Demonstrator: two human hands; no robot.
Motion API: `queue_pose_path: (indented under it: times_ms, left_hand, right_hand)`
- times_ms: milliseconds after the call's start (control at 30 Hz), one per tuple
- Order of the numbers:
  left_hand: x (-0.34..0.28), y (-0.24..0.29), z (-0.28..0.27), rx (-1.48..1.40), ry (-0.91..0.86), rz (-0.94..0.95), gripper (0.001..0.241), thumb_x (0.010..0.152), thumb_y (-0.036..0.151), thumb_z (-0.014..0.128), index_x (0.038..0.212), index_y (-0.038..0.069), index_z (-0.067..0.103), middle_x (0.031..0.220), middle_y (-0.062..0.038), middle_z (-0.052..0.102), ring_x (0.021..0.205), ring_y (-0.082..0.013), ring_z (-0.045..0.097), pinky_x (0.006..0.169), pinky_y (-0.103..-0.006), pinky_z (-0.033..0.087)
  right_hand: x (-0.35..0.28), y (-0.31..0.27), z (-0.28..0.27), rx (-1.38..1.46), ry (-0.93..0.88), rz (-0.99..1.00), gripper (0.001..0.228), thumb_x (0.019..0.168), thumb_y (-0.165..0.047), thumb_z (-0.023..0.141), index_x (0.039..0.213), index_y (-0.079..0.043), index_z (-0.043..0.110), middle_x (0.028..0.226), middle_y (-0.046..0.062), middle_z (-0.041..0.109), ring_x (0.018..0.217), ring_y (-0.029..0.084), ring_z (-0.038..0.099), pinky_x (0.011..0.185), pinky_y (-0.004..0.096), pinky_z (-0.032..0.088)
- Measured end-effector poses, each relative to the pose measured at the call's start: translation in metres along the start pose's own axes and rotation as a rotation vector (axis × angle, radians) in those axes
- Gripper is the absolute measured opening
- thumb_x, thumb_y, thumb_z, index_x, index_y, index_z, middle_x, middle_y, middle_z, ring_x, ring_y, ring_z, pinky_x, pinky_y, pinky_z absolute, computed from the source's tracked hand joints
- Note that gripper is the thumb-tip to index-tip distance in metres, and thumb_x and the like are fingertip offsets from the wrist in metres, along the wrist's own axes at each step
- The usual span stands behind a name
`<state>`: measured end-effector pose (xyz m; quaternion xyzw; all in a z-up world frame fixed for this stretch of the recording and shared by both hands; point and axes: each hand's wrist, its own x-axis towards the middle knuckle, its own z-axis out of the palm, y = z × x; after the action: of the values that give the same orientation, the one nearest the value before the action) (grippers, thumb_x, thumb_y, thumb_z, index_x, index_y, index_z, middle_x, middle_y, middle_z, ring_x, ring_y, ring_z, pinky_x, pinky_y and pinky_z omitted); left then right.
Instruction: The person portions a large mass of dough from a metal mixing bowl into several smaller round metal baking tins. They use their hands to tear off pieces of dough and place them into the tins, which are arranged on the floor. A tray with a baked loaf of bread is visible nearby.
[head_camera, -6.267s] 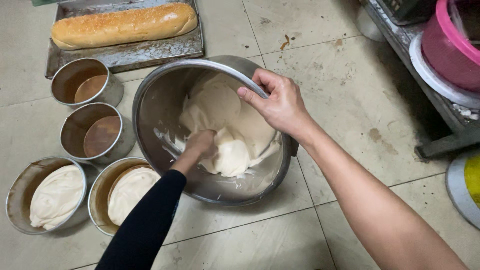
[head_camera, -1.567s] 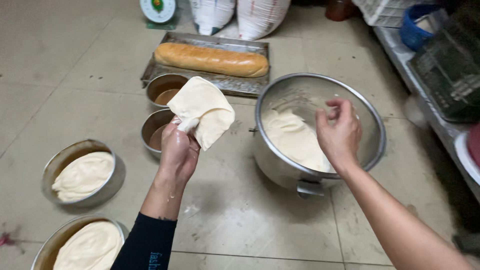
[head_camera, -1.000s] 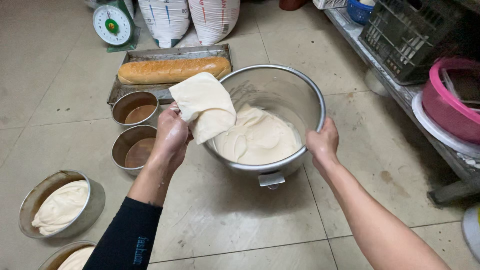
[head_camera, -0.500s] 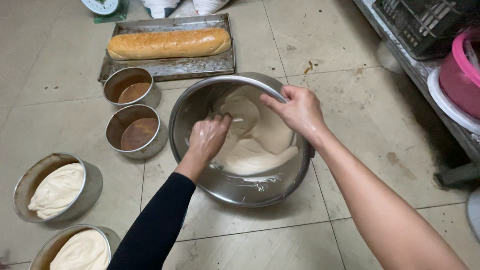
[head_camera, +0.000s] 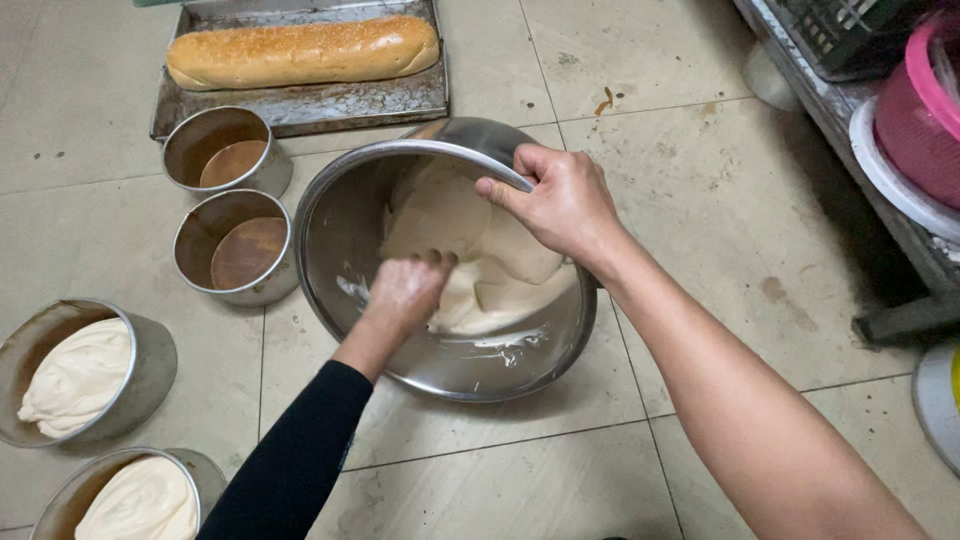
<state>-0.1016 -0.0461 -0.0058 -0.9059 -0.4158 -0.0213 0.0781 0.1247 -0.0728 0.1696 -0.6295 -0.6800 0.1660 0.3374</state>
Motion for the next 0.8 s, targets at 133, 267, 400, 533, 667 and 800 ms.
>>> queue_pose_path:
  times_ms: [133,267,400,533,667,800]
  left_hand:
    - [0.008,-0.031,-0.014,0.012,-0.061,-0.253,0.025,0.084,0.012,0.067,0.109,0.01,0.069,0.085,-0.01,0.074,0.072,-0.0234,0.073,0.056,-0.0373,0.056]
    - [0.002,0.002,0.027,0.175,-0.032,-0.007,0.014,0.091,0.01,0.063,0.104,0.009,0.068,0.085,-0.008,0.073,0.066,-0.0199,0.073,0.048,-0.0345,0.057]
    - [-0.019,0.041,0.027,0.041,0.041,0.296,0.011,0.089,0.017,0.063,0.096,0.011,0.067,0.084,-0.01,0.072,0.07,-0.0241,0.073,0.053,-0.0376,0.057]
    - [-0.011,-0.012,-0.012,-0.154,0.127,-0.124,0.031,0.08,0.008,0.061,0.11,0.012,0.069,0.085,-0.013,0.074,0.071,-0.0301,0.074,0.054,-0.0438,0.057]
    - [-0.001,-0.03,-0.017,-0.183,-0.203,-0.397,0.024,0.092,0.012,0.059,0.113,0.012,0.07,0.102,-0.018,0.076,0.094,-0.0342,0.074,0.077,-0.046,0.059]
    - [0.015,-0.008,0.021,-0.492,-0.408,-0.459,0.047,0.078,0.01,0.06,0.124,0.012,0.068,0.115,-0.02,0.071,0.11,-0.0367,0.068,0.094,-0.0468,0.054]
  right_hand:
    - [0.0,-0.003,-0.002,0.05,-0.011,-0.071,0.04,0.082,-0.037,0.081,0.071,-0.007,0.057,0.054,0.006,0.054,0.05,0.015,0.051,0.051,0.035,0.043]
    - [-0.002,-0.004,0.002,0.045,-0.001,-0.059,0.038,0.083,-0.033,0.081,0.072,-0.007,0.056,0.054,0.009,0.051,0.051,0.017,0.048,0.051,0.037,0.041]
    - [0.0,0.0,0.003,0.03,0.009,-0.05,0.038,0.083,-0.033,0.08,0.071,-0.007,0.056,0.053,0.008,0.052,0.049,0.018,0.05,0.051,0.037,0.042]
    - [0.0,0.008,0.002,0.033,0.017,-0.052,0.034,0.082,-0.032,0.078,0.073,-0.007,0.057,0.055,0.008,0.053,0.05,0.019,0.052,0.052,0.037,0.043]
    - [0.003,0.009,0.001,0.014,0.031,-0.047,0.032,0.082,-0.031,0.077,0.075,-0.007,0.057,0.057,0.007,0.054,0.051,0.018,0.051,0.052,0.037,0.043]
    - [-0.001,0.006,0.004,0.032,0.031,-0.005,0.034,0.083,-0.032,0.078,0.075,-0.007,0.056,0.056,0.008,0.05,0.052,0.018,0.047,0.052,0.038,0.041]
